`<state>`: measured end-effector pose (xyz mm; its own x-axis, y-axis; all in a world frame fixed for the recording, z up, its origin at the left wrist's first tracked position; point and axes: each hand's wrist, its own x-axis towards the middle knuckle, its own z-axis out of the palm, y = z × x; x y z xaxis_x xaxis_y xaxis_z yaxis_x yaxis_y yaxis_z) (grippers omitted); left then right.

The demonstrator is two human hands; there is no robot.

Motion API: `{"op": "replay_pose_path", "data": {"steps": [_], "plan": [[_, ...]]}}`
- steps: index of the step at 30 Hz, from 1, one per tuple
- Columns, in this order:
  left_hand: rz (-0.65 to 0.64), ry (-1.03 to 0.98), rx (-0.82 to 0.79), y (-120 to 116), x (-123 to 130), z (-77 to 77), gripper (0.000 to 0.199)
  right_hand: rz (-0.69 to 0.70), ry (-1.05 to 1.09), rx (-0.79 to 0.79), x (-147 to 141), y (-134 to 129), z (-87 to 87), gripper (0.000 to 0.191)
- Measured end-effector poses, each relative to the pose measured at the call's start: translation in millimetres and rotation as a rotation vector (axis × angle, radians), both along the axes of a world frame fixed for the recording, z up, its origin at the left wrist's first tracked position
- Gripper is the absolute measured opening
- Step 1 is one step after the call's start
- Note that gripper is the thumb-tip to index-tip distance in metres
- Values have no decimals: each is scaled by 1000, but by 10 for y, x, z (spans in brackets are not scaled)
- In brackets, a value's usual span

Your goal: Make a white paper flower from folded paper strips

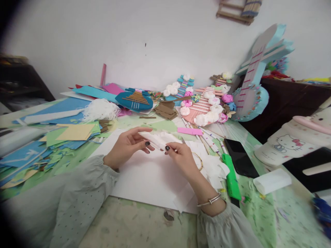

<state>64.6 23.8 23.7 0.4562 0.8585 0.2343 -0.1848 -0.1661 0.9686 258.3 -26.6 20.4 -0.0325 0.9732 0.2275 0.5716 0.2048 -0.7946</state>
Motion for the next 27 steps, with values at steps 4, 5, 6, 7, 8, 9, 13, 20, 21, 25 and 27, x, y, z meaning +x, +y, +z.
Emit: {"op": "replay_pose_path", "data": {"steps": [4,5,6,7,8,9,13,20,21,25,27], "plan": [[-13,-39,16,-12,10,10,46,148,332,-182,-60,-35,12,25],[-14,-41,21,-16,12,9,45,190,392,-217,-87,-51,23,25],[-15,-46,22,-20,15,9,44,221,429,-245,-116,-68,32,26],[-16,-50,18,-25,17,10,44,236,432,-260,-143,-82,40,27],[-16,-52,13,-29,20,12,44,240,404,-260,-167,-93,43,29],[-14,-49,6,-32,23,14,43,235,356,-243,-185,-100,42,31],[-5,-4,-13,-37,31,19,37,151,192,-113,-200,-98,-1,33],[4,22,-60,-19,42,-36,43,126,155,-97,-210,-96,-17,30],[7,14,-73,-15,44,-45,45,129,157,-106,-215,-99,-10,30],[11,23,-85,-13,47,-56,50,188,269,-189,-221,-113,8,28],[14,40,-68,-22,47,-51,50,228,337,-241,-215,-115,8,27]]}}
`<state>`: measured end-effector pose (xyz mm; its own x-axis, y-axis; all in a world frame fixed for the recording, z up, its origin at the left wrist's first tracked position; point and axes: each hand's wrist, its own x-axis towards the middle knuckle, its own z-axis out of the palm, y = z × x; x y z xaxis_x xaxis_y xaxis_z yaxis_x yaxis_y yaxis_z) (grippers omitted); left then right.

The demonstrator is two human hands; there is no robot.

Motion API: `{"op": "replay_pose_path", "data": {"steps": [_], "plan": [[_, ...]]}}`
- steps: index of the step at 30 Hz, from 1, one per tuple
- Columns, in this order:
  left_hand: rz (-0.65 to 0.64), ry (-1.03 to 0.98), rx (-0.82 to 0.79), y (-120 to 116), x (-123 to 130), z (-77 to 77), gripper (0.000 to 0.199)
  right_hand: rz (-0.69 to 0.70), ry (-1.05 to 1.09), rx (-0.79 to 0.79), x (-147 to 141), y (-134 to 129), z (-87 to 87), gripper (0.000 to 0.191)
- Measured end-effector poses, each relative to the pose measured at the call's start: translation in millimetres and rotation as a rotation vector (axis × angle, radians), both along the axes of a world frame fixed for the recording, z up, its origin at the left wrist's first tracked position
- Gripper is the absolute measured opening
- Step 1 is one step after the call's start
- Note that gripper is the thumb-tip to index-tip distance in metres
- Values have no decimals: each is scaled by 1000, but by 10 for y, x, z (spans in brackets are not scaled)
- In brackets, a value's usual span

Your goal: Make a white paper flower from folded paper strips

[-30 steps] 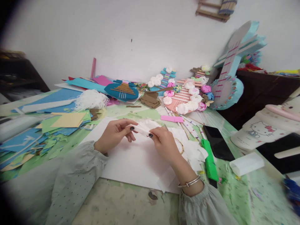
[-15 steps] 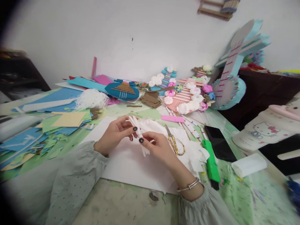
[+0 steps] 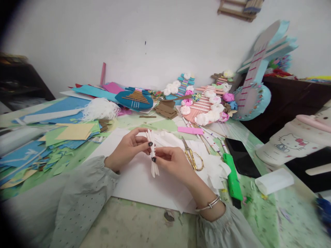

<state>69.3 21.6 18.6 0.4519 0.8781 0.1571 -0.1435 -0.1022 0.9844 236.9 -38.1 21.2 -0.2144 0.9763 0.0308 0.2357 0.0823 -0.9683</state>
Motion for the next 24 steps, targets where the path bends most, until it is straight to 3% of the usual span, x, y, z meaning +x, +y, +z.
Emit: {"op": "replay_pose_path", "data": {"steps": [6,9,12,15,18,21,24], "plan": [[-18,6,49,-17,-3,-2,50,-1,17,2,5,12,0,30],[-85,3,-27,1,-7,-20,53,16,20,33,-10,11,7,27],[-177,16,-111,26,-17,-46,40,-75,-35,62,2,19,3,25],[-176,19,-127,59,-32,-68,28,-280,-291,214,107,44,28,20],[-120,-1,-125,86,-41,-77,26,-536,-806,350,310,81,102,16],[-68,-42,-145,82,-32,-60,27,-563,-1187,128,526,120,172,22],[-3,-69,-158,49,-13,-19,26,-490,-1257,-163,662,140,212,27]]}}
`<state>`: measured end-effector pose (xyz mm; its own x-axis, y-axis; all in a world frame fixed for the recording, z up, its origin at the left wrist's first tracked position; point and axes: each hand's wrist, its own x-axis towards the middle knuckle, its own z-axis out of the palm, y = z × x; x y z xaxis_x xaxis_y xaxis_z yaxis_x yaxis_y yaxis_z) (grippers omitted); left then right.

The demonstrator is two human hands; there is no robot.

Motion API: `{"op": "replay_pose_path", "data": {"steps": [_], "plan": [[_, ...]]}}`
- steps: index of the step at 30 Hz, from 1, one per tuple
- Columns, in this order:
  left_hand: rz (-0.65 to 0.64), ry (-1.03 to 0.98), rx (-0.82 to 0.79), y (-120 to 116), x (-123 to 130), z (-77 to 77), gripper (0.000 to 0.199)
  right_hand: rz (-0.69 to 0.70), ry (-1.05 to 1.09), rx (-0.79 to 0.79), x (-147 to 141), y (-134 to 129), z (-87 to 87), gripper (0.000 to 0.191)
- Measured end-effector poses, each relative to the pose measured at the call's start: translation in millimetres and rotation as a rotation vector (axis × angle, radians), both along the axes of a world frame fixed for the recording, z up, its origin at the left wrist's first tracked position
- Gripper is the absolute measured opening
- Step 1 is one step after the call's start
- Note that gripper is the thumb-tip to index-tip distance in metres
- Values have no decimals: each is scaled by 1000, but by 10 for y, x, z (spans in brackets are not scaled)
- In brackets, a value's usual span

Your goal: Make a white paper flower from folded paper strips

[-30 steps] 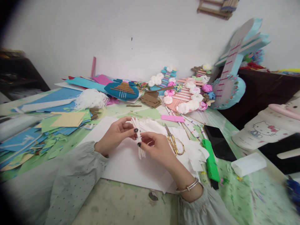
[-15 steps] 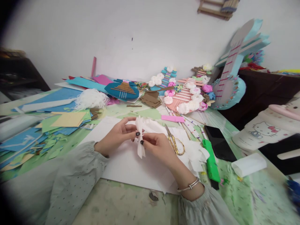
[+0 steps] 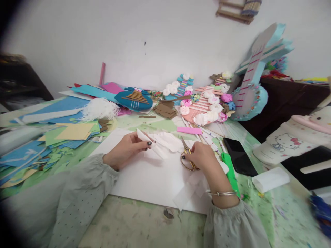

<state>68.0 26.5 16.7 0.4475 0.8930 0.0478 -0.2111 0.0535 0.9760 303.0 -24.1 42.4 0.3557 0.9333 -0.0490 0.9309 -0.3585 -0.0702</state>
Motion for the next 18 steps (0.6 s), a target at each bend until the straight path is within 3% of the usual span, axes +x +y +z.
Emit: {"op": "replay_pose_path", "data": {"steps": [8,12,18], "plan": [[116,42,106,6,-42,8,25,-3,56,-58,13,-47,52,27],[185,75,161,38,-70,-23,39,-22,-22,45,38,-19,-28,38],[230,172,212,10,-75,19,40,-122,184,209,168,10,-35,45]]}}
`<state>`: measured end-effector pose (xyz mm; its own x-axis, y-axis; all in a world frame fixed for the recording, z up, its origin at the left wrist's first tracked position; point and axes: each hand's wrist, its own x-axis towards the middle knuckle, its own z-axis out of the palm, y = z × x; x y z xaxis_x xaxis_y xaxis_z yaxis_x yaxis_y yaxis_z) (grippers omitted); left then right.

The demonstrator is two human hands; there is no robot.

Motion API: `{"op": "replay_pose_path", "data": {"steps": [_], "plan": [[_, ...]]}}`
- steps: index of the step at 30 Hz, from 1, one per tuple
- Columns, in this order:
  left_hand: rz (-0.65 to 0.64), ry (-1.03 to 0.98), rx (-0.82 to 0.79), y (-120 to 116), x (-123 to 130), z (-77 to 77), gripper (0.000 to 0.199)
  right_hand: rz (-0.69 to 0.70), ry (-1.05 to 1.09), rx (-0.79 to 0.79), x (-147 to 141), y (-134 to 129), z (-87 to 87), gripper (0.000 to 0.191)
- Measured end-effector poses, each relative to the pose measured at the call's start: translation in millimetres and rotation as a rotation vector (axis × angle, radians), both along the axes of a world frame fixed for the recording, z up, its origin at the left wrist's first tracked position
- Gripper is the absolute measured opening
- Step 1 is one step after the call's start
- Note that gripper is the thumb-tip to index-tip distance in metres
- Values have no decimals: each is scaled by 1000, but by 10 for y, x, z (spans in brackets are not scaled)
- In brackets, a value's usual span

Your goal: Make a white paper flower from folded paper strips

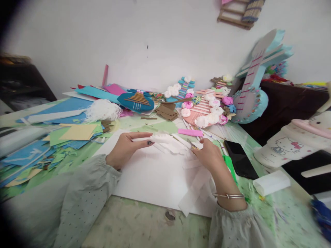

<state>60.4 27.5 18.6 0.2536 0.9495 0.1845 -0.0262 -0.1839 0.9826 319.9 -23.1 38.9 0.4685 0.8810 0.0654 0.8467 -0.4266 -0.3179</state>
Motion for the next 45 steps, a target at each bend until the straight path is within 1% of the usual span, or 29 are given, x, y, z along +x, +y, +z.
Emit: {"op": "replay_pose_path", "data": {"steps": [2,4,6,8,9,11,12,14,16,21,25,30,35,42,45], "plan": [[11,41,5,-13,-3,20,40,4,-31,161,-21,-13,36,42],[15,84,-9,-23,-3,37,39,52,-56,368,-105,-39,68,40],[14,133,-37,-29,1,47,37,135,6,546,-244,-76,78,42],[15,146,-63,-33,11,54,40,247,107,651,-409,-117,60,47],[16,135,-67,-35,16,56,44,318,97,661,-491,-136,41,48],[16,102,-68,-40,23,61,49,461,10,620,-635,-167,-12,47],[18,95,-64,-44,26,62,48,515,-23,589,-691,-177,-42,44],[26,99,-49,-53,28,65,38,575,-78,550,-766,-190,-100,43],[29,86,-37,-65,30,66,29,587,-121,539,-798,-196,-145,43],[0,-25,-61,-102,55,72,25,598,-215,549,-807,-207,-180,43],[3,-35,-28,-118,65,86,22,611,-256,554,-815,-209,-185,44],[5,-2,-56,-122,65,99,23,619,-242,555,-809,-196,-211,45],[24,-30,-98,-127,69,91,26,640,-206,575,-791,-176,-232,46],[5,-39,-112,-123,66,71,29,660,-177,582,-779,-169,-235,37],[21,6,-69,-111,53,65,27,640,-177,578,-777,-173,-203,36]]}}
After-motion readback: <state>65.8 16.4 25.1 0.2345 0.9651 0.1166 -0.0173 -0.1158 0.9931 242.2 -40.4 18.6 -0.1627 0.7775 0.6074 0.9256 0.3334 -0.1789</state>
